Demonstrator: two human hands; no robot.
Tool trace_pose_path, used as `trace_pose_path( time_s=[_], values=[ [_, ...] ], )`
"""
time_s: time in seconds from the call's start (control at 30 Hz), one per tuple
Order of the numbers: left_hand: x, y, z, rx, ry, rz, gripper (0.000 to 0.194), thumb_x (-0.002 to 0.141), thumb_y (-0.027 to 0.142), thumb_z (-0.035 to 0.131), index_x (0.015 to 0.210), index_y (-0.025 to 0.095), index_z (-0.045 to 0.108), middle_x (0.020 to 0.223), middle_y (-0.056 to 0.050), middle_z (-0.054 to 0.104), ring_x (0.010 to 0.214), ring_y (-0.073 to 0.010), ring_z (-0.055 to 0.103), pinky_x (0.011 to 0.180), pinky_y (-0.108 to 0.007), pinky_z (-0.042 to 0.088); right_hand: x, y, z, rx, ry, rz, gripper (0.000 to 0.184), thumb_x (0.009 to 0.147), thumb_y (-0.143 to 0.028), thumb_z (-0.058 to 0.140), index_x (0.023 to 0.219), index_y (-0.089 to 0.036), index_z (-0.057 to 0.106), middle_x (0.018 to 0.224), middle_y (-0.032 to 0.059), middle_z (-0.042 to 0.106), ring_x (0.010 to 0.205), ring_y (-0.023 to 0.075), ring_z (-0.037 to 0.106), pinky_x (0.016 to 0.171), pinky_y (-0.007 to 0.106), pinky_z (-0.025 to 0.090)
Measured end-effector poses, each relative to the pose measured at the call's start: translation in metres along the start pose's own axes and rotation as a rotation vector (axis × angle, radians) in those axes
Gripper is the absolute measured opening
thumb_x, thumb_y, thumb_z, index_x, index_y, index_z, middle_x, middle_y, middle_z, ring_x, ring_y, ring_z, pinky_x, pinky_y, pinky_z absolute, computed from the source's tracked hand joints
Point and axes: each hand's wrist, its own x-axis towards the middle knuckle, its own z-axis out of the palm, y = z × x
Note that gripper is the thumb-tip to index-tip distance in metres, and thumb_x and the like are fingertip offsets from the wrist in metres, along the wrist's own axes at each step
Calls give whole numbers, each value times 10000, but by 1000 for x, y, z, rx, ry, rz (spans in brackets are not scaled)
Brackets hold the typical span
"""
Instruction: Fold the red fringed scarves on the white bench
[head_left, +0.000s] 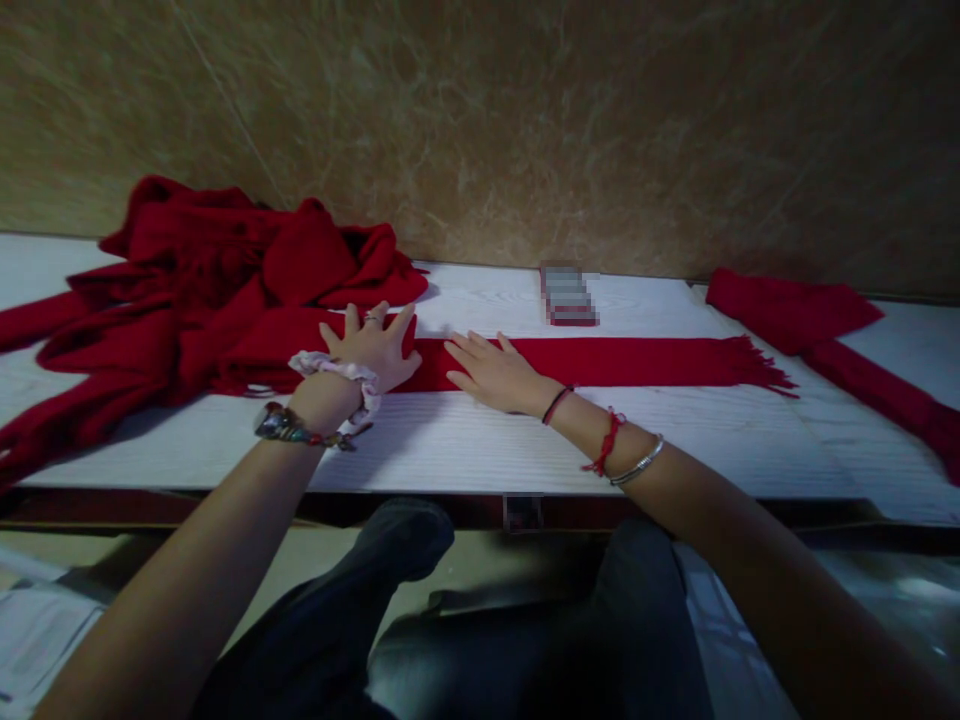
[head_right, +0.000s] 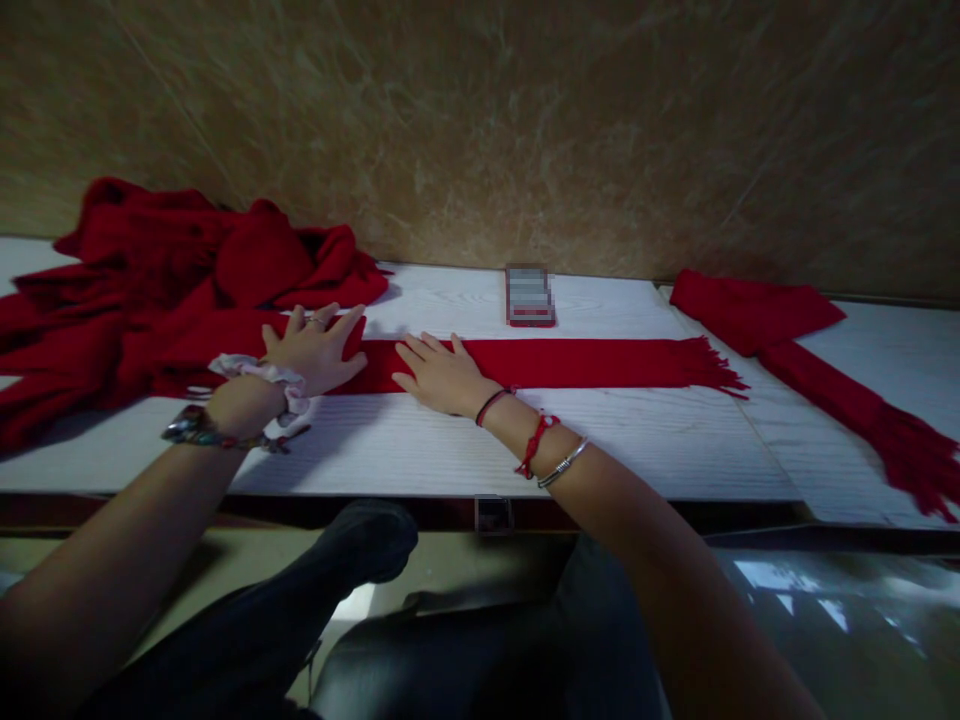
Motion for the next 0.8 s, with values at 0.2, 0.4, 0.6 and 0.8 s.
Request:
trace_pose_path(
  time_s=[0.2,0.4,0.6,0.8],
  values=[
    [-2,1,-1,-45,21,-5,614,850,418,356,1420,245,207,1469,-92,206,1315,-432,112,958,-678,173,-31,28,-3,-13,-40,61,543,916,-363,264,1393,-105,270,1466,107,239,1338,261,216,1069,517,197],
    [3,-3,-3,-196,14,-53,543,905,344,176,1431,212,179,1473,-83,204,1324,-403,131,979,-669,157,-24,20,-11,22,22,129,543,910,-367,287,1371,-82,304,1457,142,255,1340,259,215,1067,518,194],
    [7,-6,-2,-173,-7,-59,563,890,318,177,1437,185,153,1478,-62,187,1336,-367,131,1003,-642,167,25,-22,-5,63,31,83,550,901,-353,321,1365,-59,295,1459,147,250,1342,252,203,1068,518,183],
    [2,-2,-1,-183,32,-62,583,856,306,249,1427,200,202,1471,-69,212,1327,-389,142,980,-674,173,19,-12,3,39,-26,70,537,912,-361,275,1380,-99,280,1469,108,235,1342,240,208,1064,531,183]
  ],
)
